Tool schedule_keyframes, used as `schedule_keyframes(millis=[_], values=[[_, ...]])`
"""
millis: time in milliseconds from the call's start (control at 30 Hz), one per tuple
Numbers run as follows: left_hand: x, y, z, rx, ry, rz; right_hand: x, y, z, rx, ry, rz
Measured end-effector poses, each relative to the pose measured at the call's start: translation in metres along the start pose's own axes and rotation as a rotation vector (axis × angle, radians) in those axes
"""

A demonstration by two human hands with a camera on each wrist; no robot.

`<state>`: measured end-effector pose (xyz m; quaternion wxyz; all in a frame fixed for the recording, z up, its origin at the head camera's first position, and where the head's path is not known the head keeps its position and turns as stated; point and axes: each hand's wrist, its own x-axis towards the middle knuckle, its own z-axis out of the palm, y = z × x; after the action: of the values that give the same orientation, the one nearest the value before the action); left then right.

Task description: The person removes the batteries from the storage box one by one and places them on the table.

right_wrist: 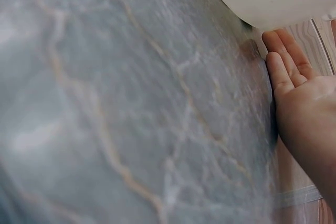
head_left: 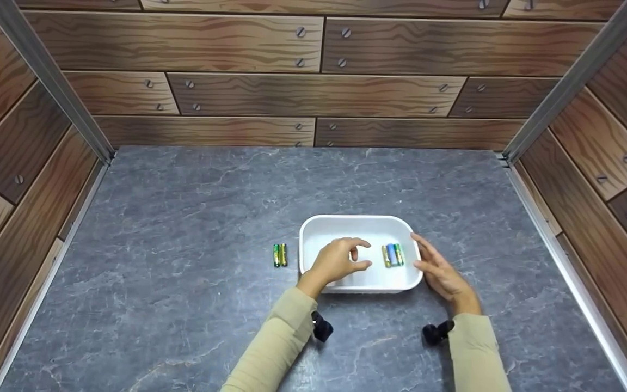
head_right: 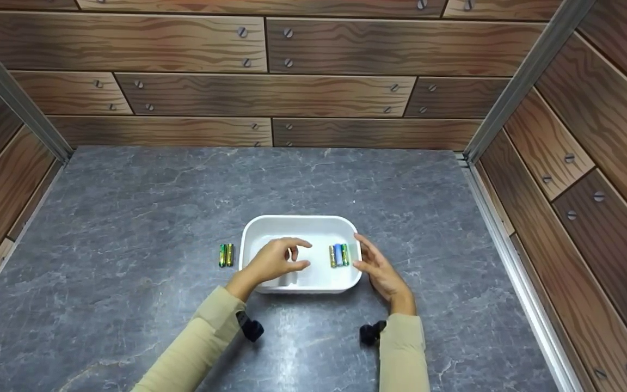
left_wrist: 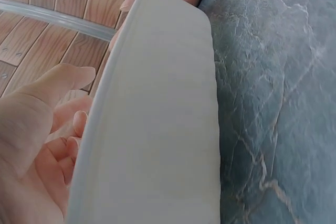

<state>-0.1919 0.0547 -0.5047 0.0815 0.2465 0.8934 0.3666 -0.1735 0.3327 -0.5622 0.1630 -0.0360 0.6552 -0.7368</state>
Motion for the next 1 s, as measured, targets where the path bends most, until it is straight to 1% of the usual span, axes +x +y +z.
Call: schedule_keyframes(millis=[333,500,667,800,900,1000], values=[[0.019,0.009,0.018,0.025,0.002,-0.035,-0.002,0.001,-0.004,0.019,-0.015,-0.035],[0.027,0.014,0.028,0.052,-0.006,-0.072,-0.003,0.001,-0.003,0.020,-0.009,-0.031],[0.034,0.018,0.038,0.092,-0.034,-0.131,-0.003,-0.001,-0.002,0.003,-0.002,-0.006],[0.040,0.019,0.046,0.123,-0.031,-0.175,-0.003,-0.001,-0.001,0.009,0.009,0.001],[0.042,0.019,0.052,0.155,-0.028,-0.218,-0.002,-0.001,-0.001,0.021,0.022,0.007],[0.044,0.018,0.055,0.183,-0.022,-0.268,-0.001,-0.001,0.000,0.019,0.009,0.007]])
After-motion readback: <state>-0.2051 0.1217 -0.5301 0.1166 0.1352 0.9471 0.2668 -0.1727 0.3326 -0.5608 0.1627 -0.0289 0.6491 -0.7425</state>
